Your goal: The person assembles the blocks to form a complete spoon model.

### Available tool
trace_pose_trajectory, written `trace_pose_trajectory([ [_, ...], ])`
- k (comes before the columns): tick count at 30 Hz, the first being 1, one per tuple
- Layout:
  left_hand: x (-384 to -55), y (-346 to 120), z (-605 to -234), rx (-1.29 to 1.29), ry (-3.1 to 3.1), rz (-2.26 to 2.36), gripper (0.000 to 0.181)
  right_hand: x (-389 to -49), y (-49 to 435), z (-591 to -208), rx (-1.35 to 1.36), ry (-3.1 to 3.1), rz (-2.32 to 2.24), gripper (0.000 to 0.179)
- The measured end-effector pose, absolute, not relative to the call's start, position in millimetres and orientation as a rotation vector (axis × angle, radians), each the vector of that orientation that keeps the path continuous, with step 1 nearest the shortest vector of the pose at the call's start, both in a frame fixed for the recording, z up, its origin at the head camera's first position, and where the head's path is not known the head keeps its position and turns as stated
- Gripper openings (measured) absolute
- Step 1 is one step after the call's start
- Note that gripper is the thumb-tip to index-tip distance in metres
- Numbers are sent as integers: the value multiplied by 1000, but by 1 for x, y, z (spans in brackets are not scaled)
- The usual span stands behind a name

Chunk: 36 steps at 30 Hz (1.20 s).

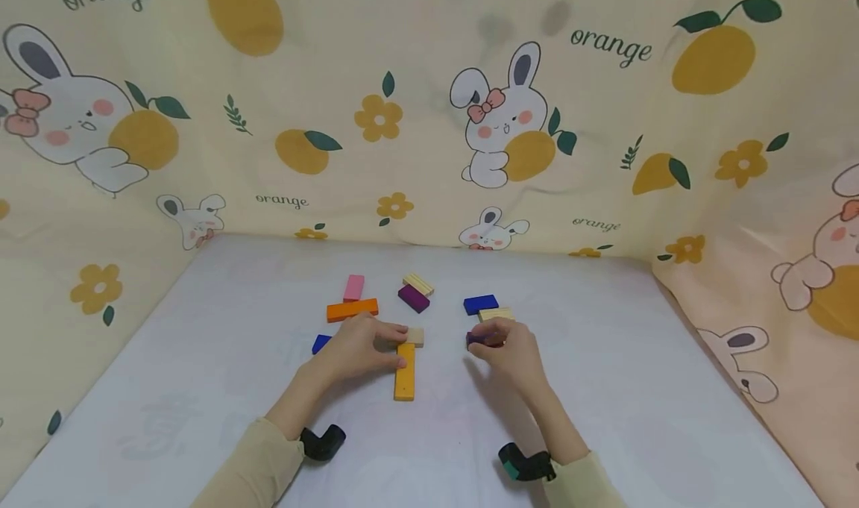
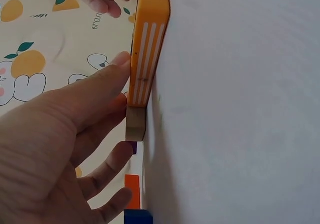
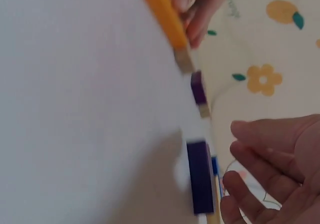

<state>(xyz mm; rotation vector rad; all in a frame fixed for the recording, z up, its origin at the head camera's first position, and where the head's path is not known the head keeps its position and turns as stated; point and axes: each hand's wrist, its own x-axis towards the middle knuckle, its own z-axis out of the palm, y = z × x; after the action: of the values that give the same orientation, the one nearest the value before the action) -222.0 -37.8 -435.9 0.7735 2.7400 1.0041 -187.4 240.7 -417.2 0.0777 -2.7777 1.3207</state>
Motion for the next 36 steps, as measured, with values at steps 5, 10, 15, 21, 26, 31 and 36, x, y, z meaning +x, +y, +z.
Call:
trace_pose_trajectory([
  [5, -221, -36, -432, 771, 2756, 960, 44, -202, 262, -415, 235, -2813, 1243, 23],
  [10, -220, -36, -432, 746, 2758, 942, 44, -211, 273, -415, 385, -2886, 1230, 26],
  [15, -220, -36, -432, 725, 2742, 976, 45, -217, 279, -420, 412, -2927, 1298, 29],
  [21, -221, -35, -433, 706, 2728, 1004, 46, -218, 281, -421, 371, -2934, 1377, 32],
  [26, -221, -35, -434, 700, 2729, 1002, 45, -217, 281, -418, 402, -2967, 1417, 35],
  [31, -221, -34, -434, 700, 2723, 1006, 45, -212, 285, -419, 553, -3032, 1472, 53],
  [36, -221, -34, -433, 692, 2721, 1012, 45, -210, 285, -422, 654, -3048, 1473, 68],
])
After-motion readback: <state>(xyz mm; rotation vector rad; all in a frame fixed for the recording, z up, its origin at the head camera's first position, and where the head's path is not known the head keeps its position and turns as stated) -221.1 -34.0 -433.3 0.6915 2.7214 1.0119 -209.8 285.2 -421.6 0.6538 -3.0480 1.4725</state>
